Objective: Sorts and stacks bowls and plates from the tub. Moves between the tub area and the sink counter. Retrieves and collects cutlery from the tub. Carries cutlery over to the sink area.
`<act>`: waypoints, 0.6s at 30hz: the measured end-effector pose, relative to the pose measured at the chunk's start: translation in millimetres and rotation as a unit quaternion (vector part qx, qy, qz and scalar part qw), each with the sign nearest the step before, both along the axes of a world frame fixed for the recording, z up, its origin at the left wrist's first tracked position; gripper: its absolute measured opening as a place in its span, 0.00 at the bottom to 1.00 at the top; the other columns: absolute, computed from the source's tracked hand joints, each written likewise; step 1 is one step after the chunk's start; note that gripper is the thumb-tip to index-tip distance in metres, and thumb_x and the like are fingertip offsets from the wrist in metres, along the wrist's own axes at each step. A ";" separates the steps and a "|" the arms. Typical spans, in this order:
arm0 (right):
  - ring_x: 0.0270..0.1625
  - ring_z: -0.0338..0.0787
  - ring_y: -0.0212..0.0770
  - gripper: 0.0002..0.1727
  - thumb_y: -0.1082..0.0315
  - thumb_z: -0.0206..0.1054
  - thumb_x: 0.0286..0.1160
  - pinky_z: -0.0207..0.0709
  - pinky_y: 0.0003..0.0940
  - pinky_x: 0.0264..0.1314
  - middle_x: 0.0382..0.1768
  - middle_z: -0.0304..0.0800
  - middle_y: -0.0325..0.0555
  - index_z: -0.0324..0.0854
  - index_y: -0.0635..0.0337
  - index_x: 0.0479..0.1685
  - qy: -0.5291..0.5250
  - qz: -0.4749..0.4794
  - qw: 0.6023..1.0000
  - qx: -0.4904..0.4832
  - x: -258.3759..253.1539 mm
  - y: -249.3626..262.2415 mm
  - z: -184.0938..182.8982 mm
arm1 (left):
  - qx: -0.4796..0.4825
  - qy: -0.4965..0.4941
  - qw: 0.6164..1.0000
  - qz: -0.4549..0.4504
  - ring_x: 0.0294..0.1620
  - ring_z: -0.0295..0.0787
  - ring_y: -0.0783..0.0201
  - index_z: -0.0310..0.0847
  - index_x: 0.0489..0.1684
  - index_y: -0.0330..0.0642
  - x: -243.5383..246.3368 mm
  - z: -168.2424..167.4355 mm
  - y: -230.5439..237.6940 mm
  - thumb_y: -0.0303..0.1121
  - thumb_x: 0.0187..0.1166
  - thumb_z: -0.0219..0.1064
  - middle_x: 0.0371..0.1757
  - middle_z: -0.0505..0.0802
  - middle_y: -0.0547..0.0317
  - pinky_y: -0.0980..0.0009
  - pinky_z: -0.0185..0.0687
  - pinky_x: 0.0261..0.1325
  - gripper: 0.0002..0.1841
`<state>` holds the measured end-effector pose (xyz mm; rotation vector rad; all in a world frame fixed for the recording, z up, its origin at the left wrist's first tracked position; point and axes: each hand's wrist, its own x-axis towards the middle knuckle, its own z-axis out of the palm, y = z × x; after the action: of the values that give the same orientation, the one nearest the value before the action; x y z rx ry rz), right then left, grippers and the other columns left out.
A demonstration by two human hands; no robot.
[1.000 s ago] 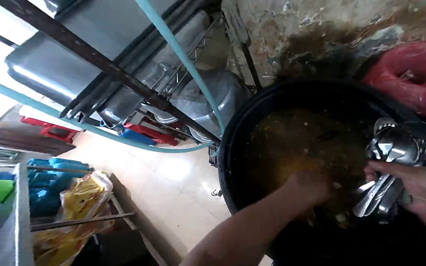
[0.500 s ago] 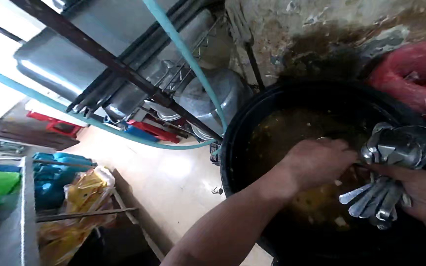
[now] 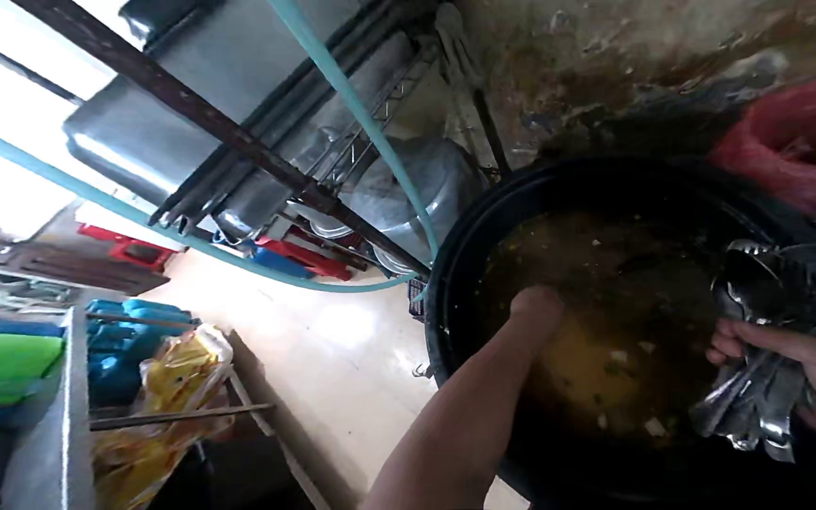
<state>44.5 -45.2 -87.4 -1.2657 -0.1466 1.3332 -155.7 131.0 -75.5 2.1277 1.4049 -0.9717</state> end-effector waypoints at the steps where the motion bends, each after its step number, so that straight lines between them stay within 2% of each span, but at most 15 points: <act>1: 0.26 0.89 0.39 0.09 0.74 0.54 0.78 0.90 0.34 0.35 0.24 0.86 0.43 0.80 0.62 0.34 0.004 -0.002 1.000 0.001 -1.0 0.6 1.5 | 0.005 -0.001 1.000 0.021 0.69 0.84 0.37 0.82 0.66 0.34 -7.8 -10.2 -5.5 0.36 0.90 0.56 0.70 0.85 0.37 0.37 0.82 0.63 0.18; 2: 0.26 0.89 0.40 0.10 0.75 0.53 0.78 0.91 0.36 0.35 0.26 0.86 0.45 0.80 0.62 0.35 0.004 -0.004 1.000 0.003 -2.3 0.7 3.3 | 0.013 -0.031 0.998 0.054 0.70 0.83 0.36 0.79 0.71 0.34 -14.3 -20.9 -10.3 0.36 0.90 0.56 0.72 0.83 0.36 0.38 0.82 0.65 0.19; 3: 0.28 0.91 0.41 0.10 0.75 0.52 0.77 0.92 0.38 0.37 0.28 0.88 0.46 0.79 0.62 0.37 0.006 -0.008 1.000 0.008 -3.4 1.0 4.2 | 0.023 -0.073 0.991 0.106 0.72 0.82 0.37 0.74 0.76 0.37 -17.6 -31.7 -11.6 0.39 0.90 0.57 0.75 0.82 0.37 0.39 0.81 0.67 0.22; 4: 0.29 0.92 0.43 0.09 0.75 0.52 0.77 0.93 0.40 0.38 0.29 0.89 0.47 0.79 0.62 0.38 0.006 -0.013 1.000 0.012 -3.9 1.6 3.7 | 0.034 -0.125 0.979 0.157 0.73 0.82 0.38 0.74 0.78 0.41 -19.3 -41.8 -11.3 0.44 0.90 0.59 0.77 0.81 0.39 0.39 0.80 0.70 0.24; 6: 0.30 0.93 0.43 0.09 0.74 0.53 0.75 0.93 0.42 0.40 0.30 0.90 0.47 0.79 0.61 0.40 0.003 -0.018 1.000 0.018 -3.5 1.5 0.4 | 0.041 -0.206 0.947 0.242 0.77 0.77 0.37 0.76 0.77 0.45 -19.8 -52.8 -10.0 0.47 0.88 0.62 0.81 0.77 0.40 0.38 0.77 0.73 0.24; 8: 0.31 0.93 0.43 0.08 0.74 0.54 0.74 0.93 0.42 0.40 0.30 0.91 0.46 0.80 0.60 0.40 0.003 -0.022 0.999 0.025 -1.0 1.9 -3.2 | 0.032 -0.232 0.934 0.270 0.80 0.74 0.38 0.75 0.78 0.44 -19.3 -54.8 -7.6 0.48 0.88 0.61 0.84 0.74 0.39 0.39 0.74 0.77 0.25; 11: 0.31 0.93 0.43 0.10 0.75 0.52 0.76 0.93 0.42 0.40 0.31 0.91 0.46 0.80 0.60 0.39 0.008 -0.027 0.999 0.022 -1.2 3.1 -5.4 | -0.016 -0.282 0.903 0.323 0.79 0.77 0.41 0.74 0.78 0.39 -27.7 -57.3 -1.4 0.49 0.90 0.59 0.79 0.79 0.38 0.41 0.73 0.78 0.27; 13: 0.31 0.93 0.42 0.10 0.75 0.52 0.76 0.93 0.41 0.40 0.30 0.90 0.45 0.80 0.60 0.39 0.010 -0.031 0.999 0.016 -1.3 2.7 -5.0 | -0.068 -0.333 0.848 0.408 0.73 0.82 0.45 0.69 0.82 0.41 -35.1 -51.2 -2.1 0.52 0.92 0.55 0.75 0.83 0.39 0.45 0.77 0.73 0.29; 14: 0.31 0.93 0.42 0.10 0.75 0.52 0.76 0.93 0.41 0.40 0.30 0.90 0.46 0.80 0.60 0.39 0.014 -0.032 0.999 0.012 -0.3 2.1 -5.6 | -0.094 -0.365 0.810 0.450 0.62 0.86 0.49 0.66 0.84 0.44 -36.6 -47.3 -5.2 0.55 0.92 0.52 0.70 0.84 0.41 0.50 0.82 0.62 0.30; 15: 0.31 0.93 0.42 0.10 0.74 0.52 0.76 0.93 0.41 0.40 0.30 0.90 0.46 0.80 0.60 0.38 0.016 -0.034 0.999 0.007 0.0 2.1 -6.1 | -0.114 -0.391 0.778 0.477 0.51 0.84 0.53 0.65 0.84 0.47 -35.4 -43.9 -8.0 0.57 0.92 0.50 0.64 0.84 0.45 0.57 0.81 0.50 0.30; 16: 0.31 0.93 0.42 0.10 0.75 0.52 0.77 0.93 0.41 0.40 0.30 0.90 0.46 0.80 0.61 0.39 0.014 -0.036 0.999 0.001 -0.4 2.5 -6.2 | -0.126 -0.401 0.773 0.475 0.52 0.84 0.53 0.64 0.85 0.48 -34.0 -39.4 -8.3 0.57 0.91 0.51 0.68 0.83 0.44 0.57 0.81 0.51 0.30; 17: 0.31 0.93 0.42 0.10 0.75 0.52 0.78 0.93 0.40 0.39 0.30 0.90 0.46 0.79 0.61 0.40 0.008 -0.037 0.999 -0.005 -1.4 2.9 -6.3 | -0.110 -0.388 0.802 0.442 0.57 0.84 0.50 0.66 0.83 0.47 -31.8 -35.9 -8.0 0.54 0.91 0.54 0.70 0.83 0.43 0.53 0.81 0.55 0.29; 18: 0.30 0.93 0.42 0.09 0.75 0.52 0.78 0.93 0.40 0.39 0.30 0.91 0.46 0.80 0.61 0.40 0.003 -0.039 0.999 -0.007 -2.4 2.9 -6.3 | -0.066 -0.356 0.847 0.389 0.66 0.84 0.46 0.72 0.79 0.45 -29.6 -33.4 -8.1 0.50 0.90 0.59 0.72 0.84 0.41 0.47 0.81 0.63 0.26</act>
<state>42.1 -42.3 -93.7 -1.2680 -0.0824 1.2719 -185.3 122.9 -109.0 1.3341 1.4922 0.0555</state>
